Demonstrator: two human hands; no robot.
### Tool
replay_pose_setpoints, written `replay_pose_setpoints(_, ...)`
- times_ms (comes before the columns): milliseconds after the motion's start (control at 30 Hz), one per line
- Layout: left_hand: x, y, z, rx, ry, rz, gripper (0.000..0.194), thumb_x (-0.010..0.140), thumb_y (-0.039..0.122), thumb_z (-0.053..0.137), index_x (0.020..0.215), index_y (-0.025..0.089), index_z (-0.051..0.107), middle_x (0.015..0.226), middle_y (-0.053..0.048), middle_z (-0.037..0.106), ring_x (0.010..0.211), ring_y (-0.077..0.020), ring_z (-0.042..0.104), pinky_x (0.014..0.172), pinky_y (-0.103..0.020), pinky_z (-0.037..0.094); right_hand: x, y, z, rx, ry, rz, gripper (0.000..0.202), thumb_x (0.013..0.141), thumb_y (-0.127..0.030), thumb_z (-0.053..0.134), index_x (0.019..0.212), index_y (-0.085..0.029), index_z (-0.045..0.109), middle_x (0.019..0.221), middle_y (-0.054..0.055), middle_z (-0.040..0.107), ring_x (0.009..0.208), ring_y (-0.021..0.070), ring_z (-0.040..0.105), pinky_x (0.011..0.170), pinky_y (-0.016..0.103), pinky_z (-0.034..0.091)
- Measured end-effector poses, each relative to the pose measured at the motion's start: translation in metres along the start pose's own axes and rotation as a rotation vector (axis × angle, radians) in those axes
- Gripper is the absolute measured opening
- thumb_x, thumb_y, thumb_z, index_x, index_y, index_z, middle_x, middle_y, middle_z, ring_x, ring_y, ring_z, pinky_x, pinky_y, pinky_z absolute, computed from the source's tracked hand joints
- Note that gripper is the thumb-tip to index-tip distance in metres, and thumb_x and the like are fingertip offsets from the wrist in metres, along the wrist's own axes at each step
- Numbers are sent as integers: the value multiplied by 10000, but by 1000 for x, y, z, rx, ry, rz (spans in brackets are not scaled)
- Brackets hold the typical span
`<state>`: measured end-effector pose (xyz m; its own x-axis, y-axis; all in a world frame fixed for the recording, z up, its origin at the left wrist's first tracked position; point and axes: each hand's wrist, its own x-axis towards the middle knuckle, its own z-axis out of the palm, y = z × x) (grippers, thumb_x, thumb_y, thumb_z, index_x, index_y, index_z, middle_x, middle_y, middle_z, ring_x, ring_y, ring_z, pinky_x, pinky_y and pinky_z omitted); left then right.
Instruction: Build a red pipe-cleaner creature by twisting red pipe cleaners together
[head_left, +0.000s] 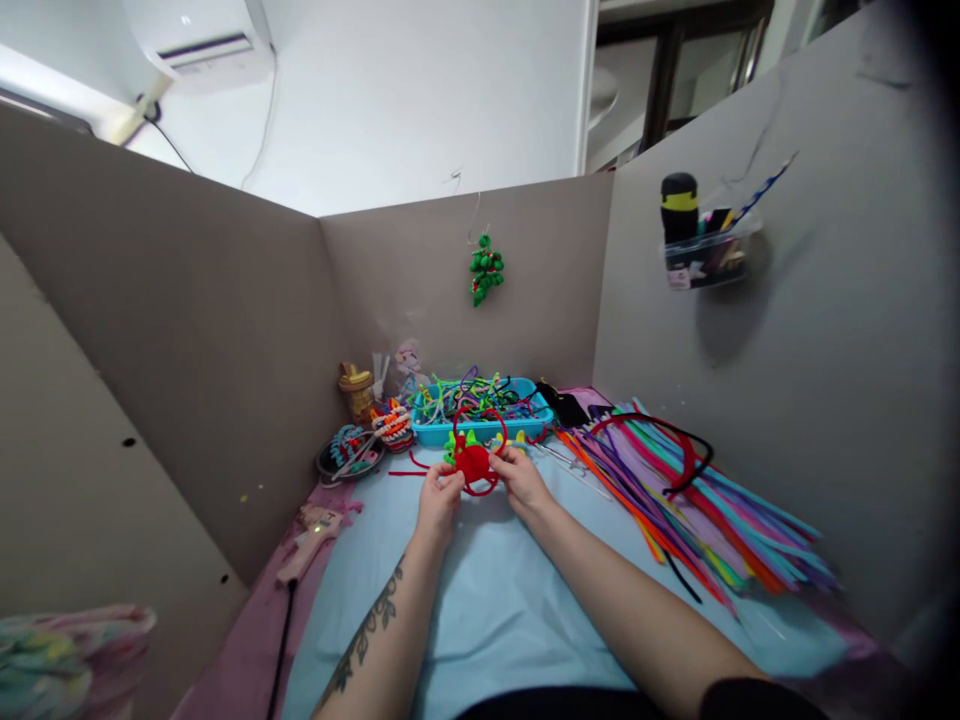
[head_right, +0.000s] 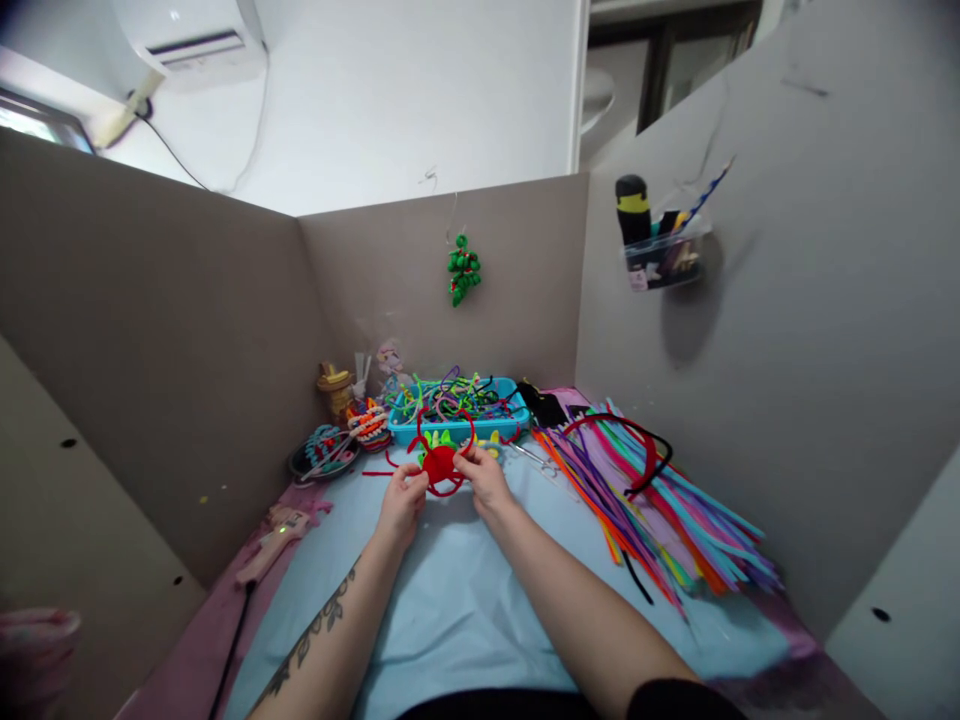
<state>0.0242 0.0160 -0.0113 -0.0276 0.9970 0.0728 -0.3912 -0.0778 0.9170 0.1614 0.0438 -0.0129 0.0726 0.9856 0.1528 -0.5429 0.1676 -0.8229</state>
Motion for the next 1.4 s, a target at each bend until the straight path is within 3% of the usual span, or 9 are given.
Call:
replay_pose_setpoints(400, 2, 1, -3, 115, 12, 107, 422, 615, 352, 697, 910, 183, 447, 498, 95, 484, 364, -28, 348, 385, -146, 235, -3, 1, 1, 63, 26, 211, 308, 433, -259, 784, 647, -203, 570, 601, -25, 620, 549, 125, 532, 516, 235, 347)
replay_pose_setpoints(600, -5, 6, 0, 297, 232, 335, 335, 631, 350, 683, 864, 180, 513, 680, 7, 588, 486, -83, 502, 465, -192, 372, 5, 9, -6, 159, 121, 253, 335, 412, -208, 767, 651, -214, 532, 573, -48, 616, 513, 122, 533, 490, 223, 334)
replay_pose_setpoints(700, -13, 5, 6, 420, 161, 424, 241, 647, 320, 677, 814, 188, 564, 719, -27, 624, 618, -134, 578, 521, -206, 397, 6, 11, -6, 152, 120, 207, 343, 424, -227, 764, 671, -220, 527, 573, -52, 612, 522, 124, 541, 500, 225, 342)
replay_pose_setpoints(833, -20, 2, 13, 450, 87, 418, 220, 653, 298, 675, 837, 205, 599, 806, -47, 657, 698, -167, 607, 553, -226, 422, -2, 12, 3, 125, 94, 139, 350, 429, -252, 778, 675, -215, 531, 583, -42, 611, 522, 123, 528, 490, 226, 316)
replay_pose_setpoints(1033, -14, 1, 10, 341, 179, 402, 225, 622, 303, 697, 786, 192, 589, 706, -18, 633, 554, -127, 559, 465, -206, 399, -16, 12, 19, 62, 70, 125, 370, 421, -243, 786, 661, -203, 508, 580, -35, 608, 483, 103, 476, 465, 217, 259)
replay_pose_setpoints(1233, -13, 5, 8, 269, 157, 337, 234, 581, 290, 724, 747, 166, 613, 628, -6, 623, 476, -99, 511, 403, -187, 345, -19, 8, 20, 88, 82, 165, 360, 417, -217, 770, 655, -208, 499, 553, -53, 575, 474, 94, 450, 472, 216, 262)
replay_pose_setpoints(1400, -16, 6, 10, 305, 131, 327, 232, 612, 295, 707, 780, 163, 618, 651, -23, 638, 507, -116, 536, 409, -195, 379, -19, 8, 18, 125, 99, 199, 339, 432, -215, 763, 661, -208, 514, 543, -62, 556, 471, 84, 429, 482, 214, 272)
